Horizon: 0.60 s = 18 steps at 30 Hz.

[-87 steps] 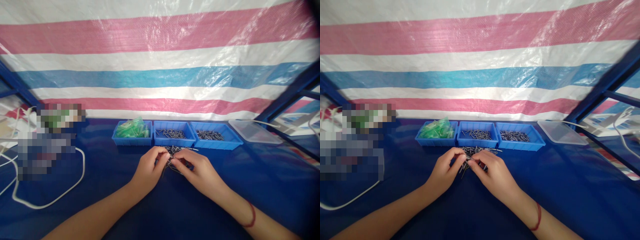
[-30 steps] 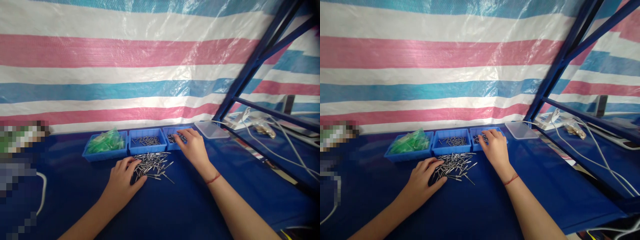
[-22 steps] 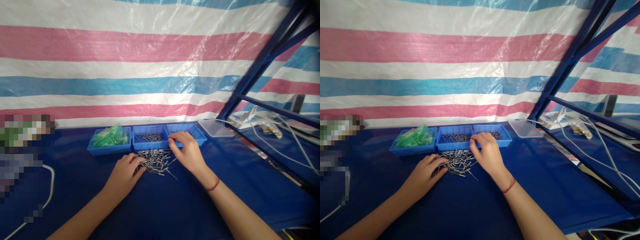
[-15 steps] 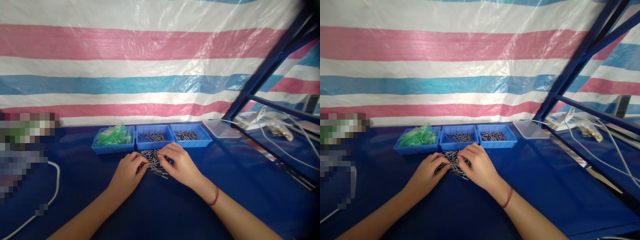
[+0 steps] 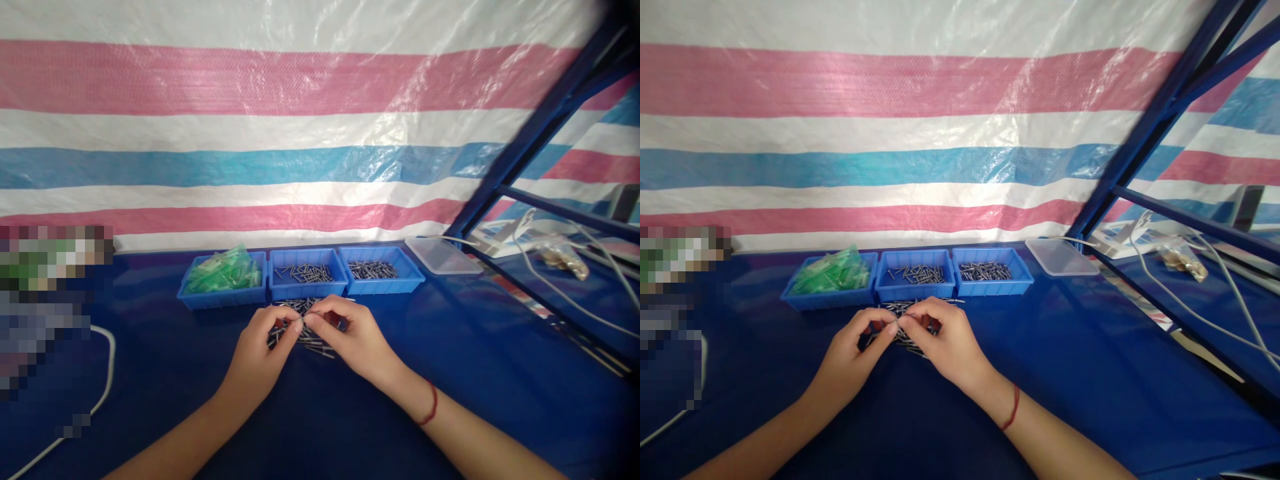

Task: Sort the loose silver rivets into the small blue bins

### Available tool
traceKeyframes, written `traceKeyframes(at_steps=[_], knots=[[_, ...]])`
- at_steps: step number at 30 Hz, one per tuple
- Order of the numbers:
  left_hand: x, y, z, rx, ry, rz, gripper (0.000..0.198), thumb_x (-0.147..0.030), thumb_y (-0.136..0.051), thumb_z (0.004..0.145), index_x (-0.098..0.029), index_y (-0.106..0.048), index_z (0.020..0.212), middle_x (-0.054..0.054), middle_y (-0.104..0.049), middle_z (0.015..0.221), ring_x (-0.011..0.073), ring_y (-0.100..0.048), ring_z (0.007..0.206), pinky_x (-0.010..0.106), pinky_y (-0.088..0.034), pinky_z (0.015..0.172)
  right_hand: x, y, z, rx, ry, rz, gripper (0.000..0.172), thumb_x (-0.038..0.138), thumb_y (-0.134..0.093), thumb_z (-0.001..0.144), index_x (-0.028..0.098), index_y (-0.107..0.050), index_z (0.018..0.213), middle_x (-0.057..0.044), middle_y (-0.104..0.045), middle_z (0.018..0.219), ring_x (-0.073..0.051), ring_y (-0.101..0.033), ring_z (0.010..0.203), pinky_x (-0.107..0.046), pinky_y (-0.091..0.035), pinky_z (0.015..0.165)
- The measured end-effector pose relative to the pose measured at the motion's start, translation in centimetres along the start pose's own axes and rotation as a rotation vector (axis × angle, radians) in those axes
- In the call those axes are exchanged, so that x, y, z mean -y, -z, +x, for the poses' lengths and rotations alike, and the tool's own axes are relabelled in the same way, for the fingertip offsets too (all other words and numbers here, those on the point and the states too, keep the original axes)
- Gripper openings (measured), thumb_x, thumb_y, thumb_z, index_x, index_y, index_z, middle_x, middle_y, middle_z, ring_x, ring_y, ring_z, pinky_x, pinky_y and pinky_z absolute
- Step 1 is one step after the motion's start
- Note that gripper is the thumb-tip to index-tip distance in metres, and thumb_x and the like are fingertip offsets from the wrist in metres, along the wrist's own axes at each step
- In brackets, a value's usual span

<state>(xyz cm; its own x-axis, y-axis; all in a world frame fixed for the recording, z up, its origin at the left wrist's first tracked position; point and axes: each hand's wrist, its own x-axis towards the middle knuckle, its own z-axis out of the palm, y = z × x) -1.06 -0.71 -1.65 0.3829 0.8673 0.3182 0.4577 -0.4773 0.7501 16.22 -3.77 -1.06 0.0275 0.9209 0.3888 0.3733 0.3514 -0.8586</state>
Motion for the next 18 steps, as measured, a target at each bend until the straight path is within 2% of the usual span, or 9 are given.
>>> traceKeyframes(at_steps=[12,18], knots=[[0.75,-0.19,0.07,0.089,0.017,-0.074,0.017,-0.030,-0.053,0.089,-0.021,-0.065,0.097,0.002,-0.067,0.094,0.0162,-0.061,0.087,0.027,-0.046,0.079,-0.07,-0.02,-0.08,0.037,-0.015,0.017,0.011,0.026,-0.061,0.083,0.018,-0.067,0.079,-0.001,-0.060,0.070,-0.012,-0.051,0.062,-0.025,-0.040,0.058],[0.81,-0.21,0.05,0.075,0.040,-0.086,0.016,-0.030,-0.054,0.088,-0.021,-0.064,0.096,0.001,-0.067,0.091,0.0156,-0.060,0.083,0.027,-0.046,0.077,-0.18,-0.06,-0.05,0.048,-0.004,-0.004,0.010,0.025,-0.060,0.083,0.019,-0.067,0.080,-0.001,-0.060,0.071,-0.012,-0.051,0.062,-0.024,-0.041,0.058]])
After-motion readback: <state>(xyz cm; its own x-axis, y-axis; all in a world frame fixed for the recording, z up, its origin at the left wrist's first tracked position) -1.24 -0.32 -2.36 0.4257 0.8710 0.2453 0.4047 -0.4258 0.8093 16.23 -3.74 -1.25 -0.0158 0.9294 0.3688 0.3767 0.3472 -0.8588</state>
